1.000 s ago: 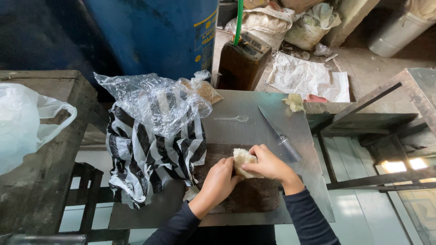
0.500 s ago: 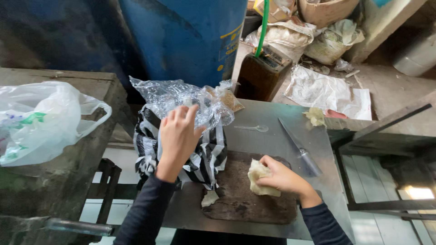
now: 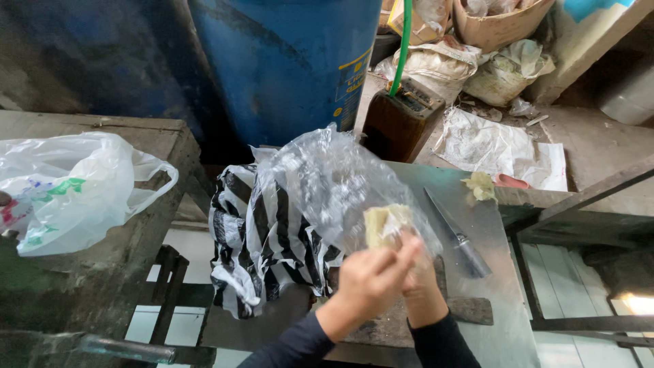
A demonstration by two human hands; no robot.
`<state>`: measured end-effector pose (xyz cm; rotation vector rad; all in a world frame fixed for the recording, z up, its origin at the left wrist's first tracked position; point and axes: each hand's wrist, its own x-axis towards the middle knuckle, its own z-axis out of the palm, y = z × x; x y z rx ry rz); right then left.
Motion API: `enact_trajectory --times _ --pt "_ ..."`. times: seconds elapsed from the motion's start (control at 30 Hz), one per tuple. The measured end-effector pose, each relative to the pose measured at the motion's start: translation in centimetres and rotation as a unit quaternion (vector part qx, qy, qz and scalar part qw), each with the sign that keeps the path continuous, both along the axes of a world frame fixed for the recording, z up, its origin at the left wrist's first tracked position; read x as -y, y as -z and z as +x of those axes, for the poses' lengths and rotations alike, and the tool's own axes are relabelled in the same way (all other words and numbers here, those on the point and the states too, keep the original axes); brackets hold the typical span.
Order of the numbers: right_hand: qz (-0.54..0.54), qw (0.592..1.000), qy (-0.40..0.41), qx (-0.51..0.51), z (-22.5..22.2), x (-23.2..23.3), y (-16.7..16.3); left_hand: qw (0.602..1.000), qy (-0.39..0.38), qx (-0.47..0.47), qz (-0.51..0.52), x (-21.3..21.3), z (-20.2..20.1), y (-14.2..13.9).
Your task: The person cuts a round compressed pale block on a wooden cutting board into wedges using a knife, then peels thin translucent sheets off the block by hand one at a time, setting the separated sheets on the board and table.
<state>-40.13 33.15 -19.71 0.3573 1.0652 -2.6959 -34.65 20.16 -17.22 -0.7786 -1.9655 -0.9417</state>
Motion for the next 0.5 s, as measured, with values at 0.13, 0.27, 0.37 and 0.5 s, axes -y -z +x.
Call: enact_trajectory --times 0.13,0.27,0.37,0.5 --pt "-0.008 0.999 0.041 0.012 -0.3 -0.8 0.6 0.992 0.084 -0.019 -0.097 -2.7 2.7 2.1" --pt "-0.08 0.99 -0.044 -0.103 -2.3 -2.4 -0.5 0.982 0.155 0.01 -0.107 -3.7 4.7 4.2" --pt "-0.12 0.979 -0.092 -0.135 -2.8 -3.5 -0.7 0.973 0.219 0.052 -0.058 -4.1 5.3 5.4" --pt "-0.041 0.973 -0.08 -0.211 -3.8 -3.5 1.0 0.946 0.295 0.042 -0.131 -4.9 6.1 6.6"
